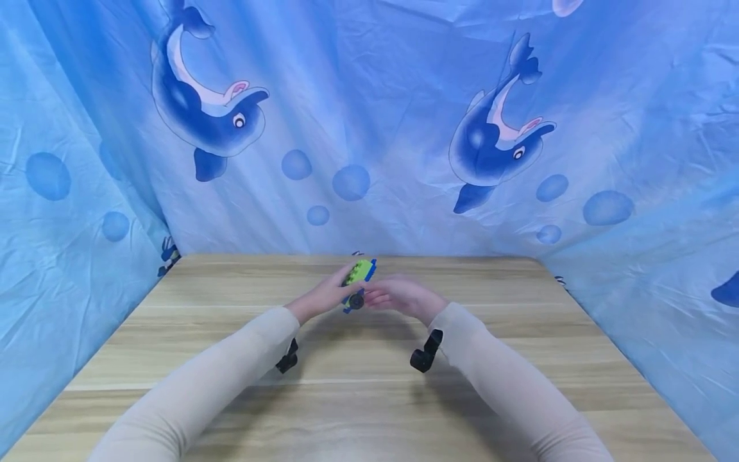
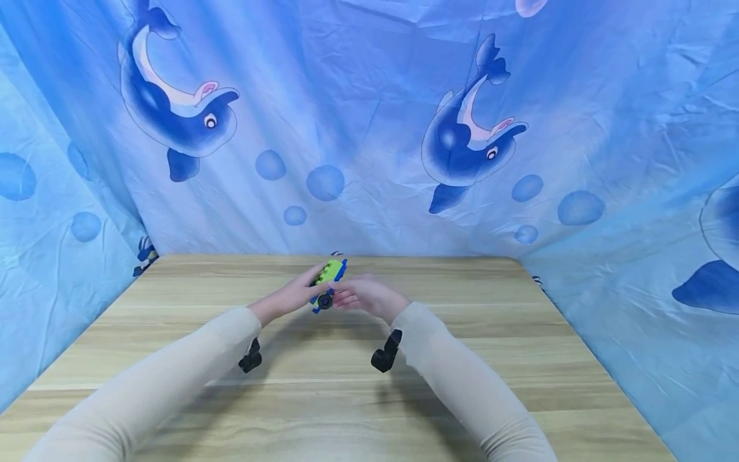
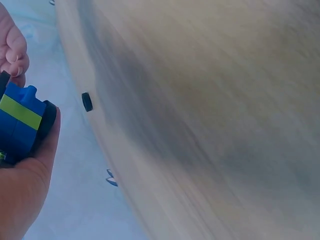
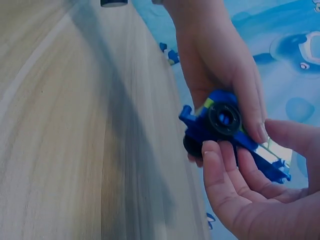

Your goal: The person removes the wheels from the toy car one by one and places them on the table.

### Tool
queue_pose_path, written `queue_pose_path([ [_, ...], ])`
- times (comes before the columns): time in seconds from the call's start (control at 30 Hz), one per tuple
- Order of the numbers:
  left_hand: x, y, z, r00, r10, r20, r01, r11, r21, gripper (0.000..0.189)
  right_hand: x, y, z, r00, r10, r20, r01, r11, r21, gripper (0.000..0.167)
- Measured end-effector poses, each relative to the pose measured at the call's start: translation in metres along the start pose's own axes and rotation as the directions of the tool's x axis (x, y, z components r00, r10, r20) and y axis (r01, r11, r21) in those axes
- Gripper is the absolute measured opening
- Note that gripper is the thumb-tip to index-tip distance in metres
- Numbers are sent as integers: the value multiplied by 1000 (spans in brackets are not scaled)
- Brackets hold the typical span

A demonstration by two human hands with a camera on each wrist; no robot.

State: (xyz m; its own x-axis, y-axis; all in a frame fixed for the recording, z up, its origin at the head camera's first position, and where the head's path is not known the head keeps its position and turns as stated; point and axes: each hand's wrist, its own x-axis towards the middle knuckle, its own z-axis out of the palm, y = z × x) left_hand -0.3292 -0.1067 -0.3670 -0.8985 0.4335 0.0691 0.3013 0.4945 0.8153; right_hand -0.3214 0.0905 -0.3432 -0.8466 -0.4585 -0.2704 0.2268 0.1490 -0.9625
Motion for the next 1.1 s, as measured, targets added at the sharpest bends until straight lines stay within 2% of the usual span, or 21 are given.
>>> queue_pose_path([
  [0.2, 5, 4, 1, 999, 47, 11, -46, 998, -34, 64, -1, 1, 3, 999, -41, 26, 42, 998, -50, 42],
  [0.43, 5, 7, 1, 1000, -4, 29, 6, 997, -76, 70, -4, 7, 4, 993, -41, 106, 58, 985, -160, 36],
  [0.6, 5, 10, -3, 999, 0, 34, 4, 994, -105, 72, -4, 8, 7, 984, -102, 147, 135, 962, -236, 34],
  [0.8, 4, 11, -5, 999, 32, 40, -29, 997, -73, 69, -7, 8, 15, 979, -167, 120, 201, 906, -372, 37],
  [0.83, 2, 14, -5, 999, 34, 40, -31, 997, -72, 68, -7, 8, 16, 978, -177, 111, 207, 899, -385, 37],
  [0.93, 1, 15, -5, 999, 34, 36, -32, 997, -75, 67, -7, 10, 20, 975, -209, 70, 220, 891, -398, 39],
  [1.1, 4, 16, -7, 999, 16, 40, -13, 997, -72, 70, -10, 11, 23, 961, -276, -7, 249, 876, -414, 33],
])
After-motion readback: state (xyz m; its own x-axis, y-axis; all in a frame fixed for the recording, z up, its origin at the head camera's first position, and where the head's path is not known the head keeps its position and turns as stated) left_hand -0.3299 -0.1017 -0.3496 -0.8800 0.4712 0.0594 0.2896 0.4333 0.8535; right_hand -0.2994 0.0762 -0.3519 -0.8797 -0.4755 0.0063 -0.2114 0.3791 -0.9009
